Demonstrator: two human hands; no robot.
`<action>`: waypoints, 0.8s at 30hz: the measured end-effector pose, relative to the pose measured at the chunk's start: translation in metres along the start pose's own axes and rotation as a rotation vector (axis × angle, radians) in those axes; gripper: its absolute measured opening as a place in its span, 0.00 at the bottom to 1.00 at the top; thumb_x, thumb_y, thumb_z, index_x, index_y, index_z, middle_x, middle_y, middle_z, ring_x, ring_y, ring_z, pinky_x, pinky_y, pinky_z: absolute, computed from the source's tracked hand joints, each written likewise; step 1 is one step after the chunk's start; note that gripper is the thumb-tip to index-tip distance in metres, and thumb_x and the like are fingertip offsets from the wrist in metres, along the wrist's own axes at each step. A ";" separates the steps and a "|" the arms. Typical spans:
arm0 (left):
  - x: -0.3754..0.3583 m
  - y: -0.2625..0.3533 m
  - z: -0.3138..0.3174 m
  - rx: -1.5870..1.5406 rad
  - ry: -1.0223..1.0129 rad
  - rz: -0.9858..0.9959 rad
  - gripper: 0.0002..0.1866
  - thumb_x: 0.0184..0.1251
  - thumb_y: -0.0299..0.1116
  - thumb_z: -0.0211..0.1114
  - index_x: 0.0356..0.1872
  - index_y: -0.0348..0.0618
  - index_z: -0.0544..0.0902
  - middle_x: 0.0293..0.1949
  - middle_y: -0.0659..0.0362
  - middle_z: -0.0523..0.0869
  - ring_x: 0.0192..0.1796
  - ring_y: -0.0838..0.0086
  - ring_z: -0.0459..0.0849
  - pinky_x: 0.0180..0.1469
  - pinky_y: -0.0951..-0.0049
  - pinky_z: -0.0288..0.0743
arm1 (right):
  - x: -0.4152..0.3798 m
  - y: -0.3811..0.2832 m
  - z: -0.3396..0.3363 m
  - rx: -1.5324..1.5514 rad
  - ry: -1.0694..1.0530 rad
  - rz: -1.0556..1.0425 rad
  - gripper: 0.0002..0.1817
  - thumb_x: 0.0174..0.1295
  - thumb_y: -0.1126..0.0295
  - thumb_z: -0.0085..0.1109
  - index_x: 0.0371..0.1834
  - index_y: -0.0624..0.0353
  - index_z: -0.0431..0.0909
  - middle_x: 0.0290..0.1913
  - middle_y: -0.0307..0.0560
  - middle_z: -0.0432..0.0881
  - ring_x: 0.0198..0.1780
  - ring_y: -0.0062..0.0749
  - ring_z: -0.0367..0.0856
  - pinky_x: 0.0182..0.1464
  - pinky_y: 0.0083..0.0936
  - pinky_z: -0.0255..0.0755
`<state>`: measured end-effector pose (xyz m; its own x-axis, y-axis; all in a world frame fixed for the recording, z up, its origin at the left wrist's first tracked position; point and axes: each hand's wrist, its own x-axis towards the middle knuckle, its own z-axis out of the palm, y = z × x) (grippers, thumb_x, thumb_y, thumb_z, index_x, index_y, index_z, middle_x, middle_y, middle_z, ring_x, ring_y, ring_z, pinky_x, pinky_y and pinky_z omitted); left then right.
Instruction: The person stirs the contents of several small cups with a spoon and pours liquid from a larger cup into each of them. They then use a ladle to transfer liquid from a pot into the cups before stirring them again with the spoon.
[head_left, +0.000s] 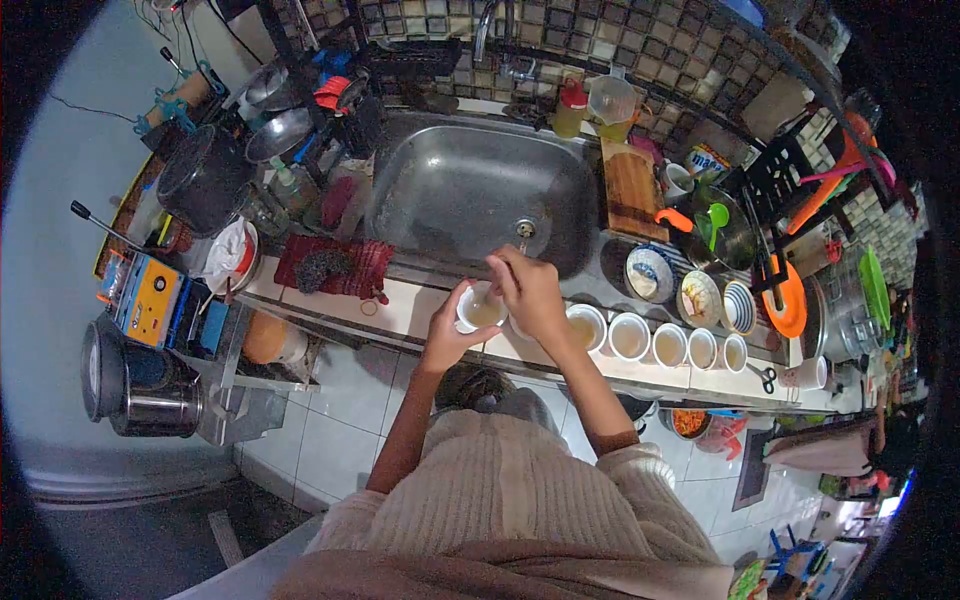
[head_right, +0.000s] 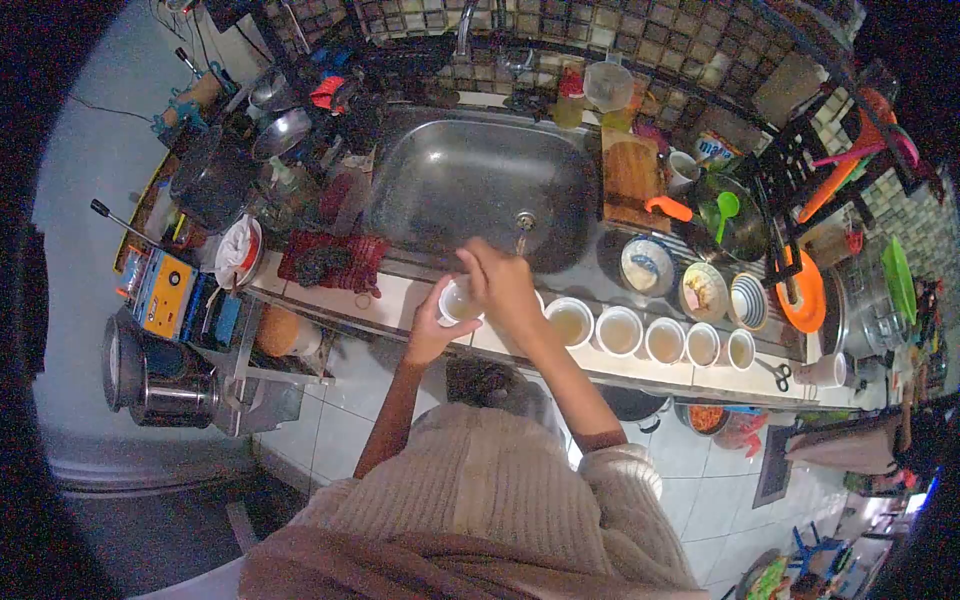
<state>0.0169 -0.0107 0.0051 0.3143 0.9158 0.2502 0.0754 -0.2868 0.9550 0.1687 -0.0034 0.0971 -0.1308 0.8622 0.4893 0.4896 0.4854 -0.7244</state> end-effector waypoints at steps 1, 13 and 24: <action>0.000 -0.002 0.000 0.039 0.020 0.012 0.41 0.42 0.34 0.76 0.59 0.35 0.64 0.49 0.51 0.77 0.52 0.71 0.76 0.53 0.71 0.69 | -0.001 -0.003 -0.001 -0.112 0.024 0.041 0.09 0.63 0.67 0.50 0.32 0.62 0.73 0.17 0.51 0.76 0.21 0.39 0.80 0.24 0.28 0.70; 0.000 -0.001 -0.001 0.080 0.005 0.017 0.41 0.42 0.31 0.76 0.59 0.36 0.64 0.52 0.52 0.75 0.54 0.71 0.74 0.55 0.71 0.67 | 0.005 0.004 -0.004 -0.119 -0.020 0.051 0.08 0.64 0.69 0.49 0.33 0.62 0.72 0.18 0.50 0.77 0.22 0.38 0.81 0.24 0.28 0.72; 0.000 -0.001 0.001 0.064 0.024 0.015 0.41 0.40 0.33 0.77 0.58 0.36 0.65 0.50 0.52 0.77 0.53 0.70 0.75 0.54 0.70 0.69 | 0.001 -0.003 -0.002 -0.189 0.041 0.138 0.08 0.62 0.67 0.49 0.32 0.62 0.69 0.18 0.59 0.74 0.24 0.55 0.77 0.24 0.42 0.69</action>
<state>0.0174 -0.0107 0.0037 0.2929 0.9176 0.2687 0.1311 -0.3170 0.9393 0.1691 -0.0049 0.1010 -0.0180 0.9099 0.4143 0.6538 0.3242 -0.6837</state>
